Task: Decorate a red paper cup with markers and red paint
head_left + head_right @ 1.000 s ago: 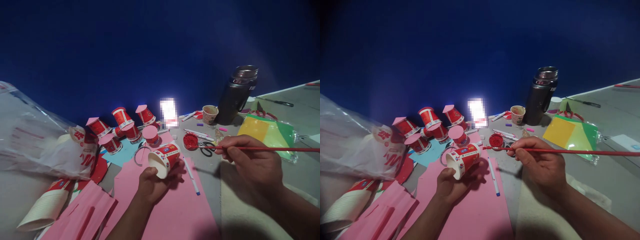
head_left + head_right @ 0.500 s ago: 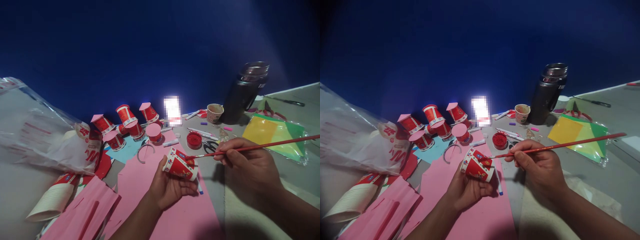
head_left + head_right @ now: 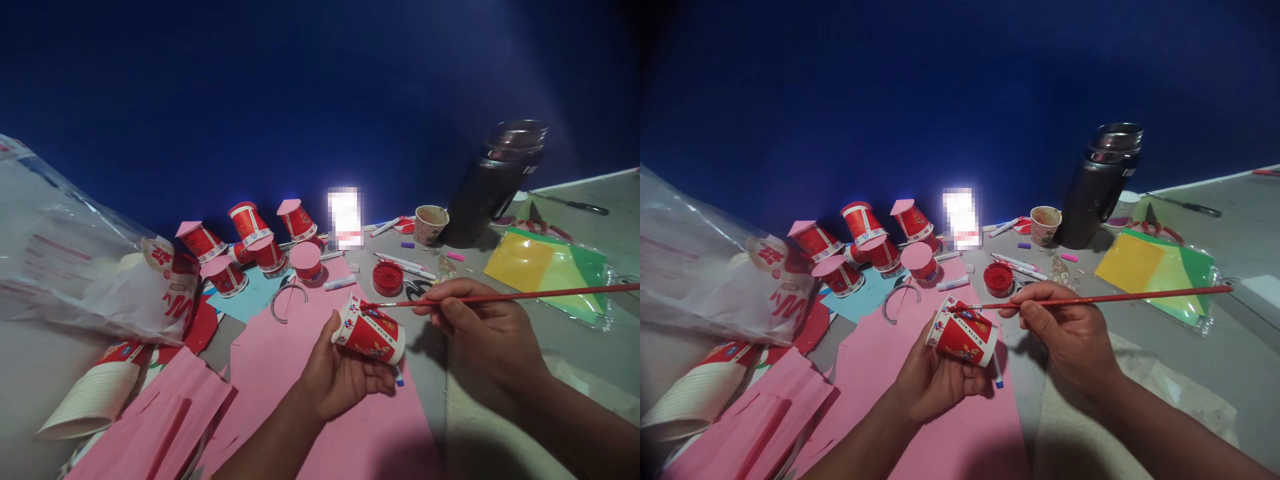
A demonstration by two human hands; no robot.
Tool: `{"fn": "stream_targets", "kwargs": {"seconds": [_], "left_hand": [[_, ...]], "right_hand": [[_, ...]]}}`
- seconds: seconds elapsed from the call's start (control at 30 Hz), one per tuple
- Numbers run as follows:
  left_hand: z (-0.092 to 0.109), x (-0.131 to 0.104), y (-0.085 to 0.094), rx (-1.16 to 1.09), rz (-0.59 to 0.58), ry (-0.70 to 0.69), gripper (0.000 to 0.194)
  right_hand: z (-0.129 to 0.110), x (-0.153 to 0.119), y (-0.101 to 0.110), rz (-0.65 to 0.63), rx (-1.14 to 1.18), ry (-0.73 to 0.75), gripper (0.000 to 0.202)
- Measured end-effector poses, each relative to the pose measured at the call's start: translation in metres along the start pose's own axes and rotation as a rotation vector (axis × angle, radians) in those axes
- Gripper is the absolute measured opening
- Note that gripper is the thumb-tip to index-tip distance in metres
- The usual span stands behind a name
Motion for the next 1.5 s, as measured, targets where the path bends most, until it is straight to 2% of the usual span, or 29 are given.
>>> {"fn": "stream_targets", "kwargs": {"seconds": [0.17,0.57,0.93,1.37,1.5], "left_hand": [[-0.0023,0.0013,0.0023,0.027,0.023,-0.001,0.093],[-0.0006,0.001,-0.0001,0.075,0.03,0.009,0.101],[0.0002,0.001,-0.0016,0.093,0.048,0.008,0.096],[-0.0017,0.0017,0.0036,0.058,0.031,-0.025,0.091],[-0.0019,0.0025,0.0043,0.055,0.03,-0.03,0.09]], "right_hand": [[0.0028,0.0013,-0.0013,-0.008,0.009,-0.002,0.014],[0.0001,-0.0009,-0.0045,-0.004,-0.066,0.067,0.013],[-0.0004,0.0011,-0.0014,-0.001,-0.047,0.061,0.009],[-0.0003,0.0032,-0.0001,0.003,0.044,-0.04,0.011],[0.0002,0.0023,-0.0016,-0.036,0.038,-0.068,0.012]]}}
Point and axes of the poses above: each hand's wrist, its own x-axis towards the middle knuckle, its own y-axis out of the back of the hand, z = x × y, the point moved 2 cm from there along x, towards the middle knuckle, and after that the axes turned 15 degrees about -y, right-handed, at the moved point
